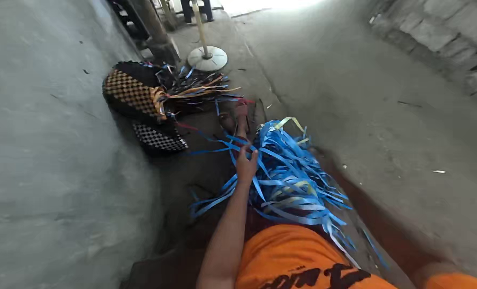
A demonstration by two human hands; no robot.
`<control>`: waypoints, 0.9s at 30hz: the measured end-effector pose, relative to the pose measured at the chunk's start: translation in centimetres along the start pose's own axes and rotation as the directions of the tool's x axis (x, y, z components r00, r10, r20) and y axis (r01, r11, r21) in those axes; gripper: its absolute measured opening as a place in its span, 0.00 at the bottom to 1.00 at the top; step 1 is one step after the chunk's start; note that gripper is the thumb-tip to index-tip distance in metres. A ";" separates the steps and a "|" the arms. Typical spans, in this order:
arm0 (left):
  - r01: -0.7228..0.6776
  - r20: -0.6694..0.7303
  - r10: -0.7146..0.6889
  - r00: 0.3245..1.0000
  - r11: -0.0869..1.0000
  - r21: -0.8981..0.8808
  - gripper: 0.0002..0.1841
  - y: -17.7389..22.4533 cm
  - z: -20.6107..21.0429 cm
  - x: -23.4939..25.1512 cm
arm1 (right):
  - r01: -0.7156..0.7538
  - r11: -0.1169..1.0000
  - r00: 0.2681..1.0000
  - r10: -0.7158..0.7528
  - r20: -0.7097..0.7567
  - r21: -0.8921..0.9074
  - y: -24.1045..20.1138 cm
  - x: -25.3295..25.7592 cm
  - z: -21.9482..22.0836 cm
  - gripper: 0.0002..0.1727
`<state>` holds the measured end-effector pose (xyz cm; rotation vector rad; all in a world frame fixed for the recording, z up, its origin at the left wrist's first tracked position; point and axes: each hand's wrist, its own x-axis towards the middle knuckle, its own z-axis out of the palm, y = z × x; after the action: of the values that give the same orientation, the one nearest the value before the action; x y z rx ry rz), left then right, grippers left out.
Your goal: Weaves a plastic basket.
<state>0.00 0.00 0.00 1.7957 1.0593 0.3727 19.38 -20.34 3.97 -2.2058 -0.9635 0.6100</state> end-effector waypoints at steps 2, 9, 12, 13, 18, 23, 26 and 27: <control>0.005 -0.003 -0.005 1.000 1.000 -0.002 0.27 -0.1 0.3 0.2 | 0.113 0.993 0.991 -0.115 0.070 0.027 -2.7 1.8 3.7 0.19; 0.013 -0.027 -0.015 1.000 0.997 -0.072 0.28 0.7 -0.1 -1.4 | 0.156 0.966 0.971 -0.111 -0.212 0.208 -5.9 2.7 11.8 0.19; 0.000 -0.017 -0.002 1.000 0.994 -0.114 0.28 0.9 -0.1 -1.6 | 0.042 0.907 0.982 0.041 -0.187 0.419 -6.7 3.2 12.7 0.23; -0.005 -0.010 0.004 1.000 0.994 -0.112 0.28 0.9 -0.1 -1.4 | -0.045 0.879 0.982 0.125 -0.138 0.474 -7.0 3.8 12.7 0.26; -0.017 0.014 0.018 1.000 0.994 -0.109 0.28 0.3 0.0 -0.9 | -0.374 0.714 0.922 0.352 0.158 0.593 -7.5 6.4 11.9 0.25; -0.051 0.010 0.052 0.999 0.994 -0.093 0.28 -0.2 0.4 -0.6 | -0.225 0.676 0.960 0.277 0.042 0.702 -7.7 5.4 12.8 0.26; -0.085 0.008 0.086 0.996 0.994 -0.065 0.28 -0.3 1.0 -0.4 | 0.037 0.871 0.967 0.093 -0.238 0.490 -7.9 4.6 13.1 0.25; -0.088 0.007 0.089 0.996 0.994 -0.058 0.29 -0.2 0.9 -0.5 | 0.149 0.936 0.952 -0.049 -0.301 0.319 -7.7 4.3 13.2 0.22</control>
<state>0.20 -0.87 -0.49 1.7947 0.9549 0.4436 10.21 -8.11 -0.18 -1.8613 -0.7490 0.3596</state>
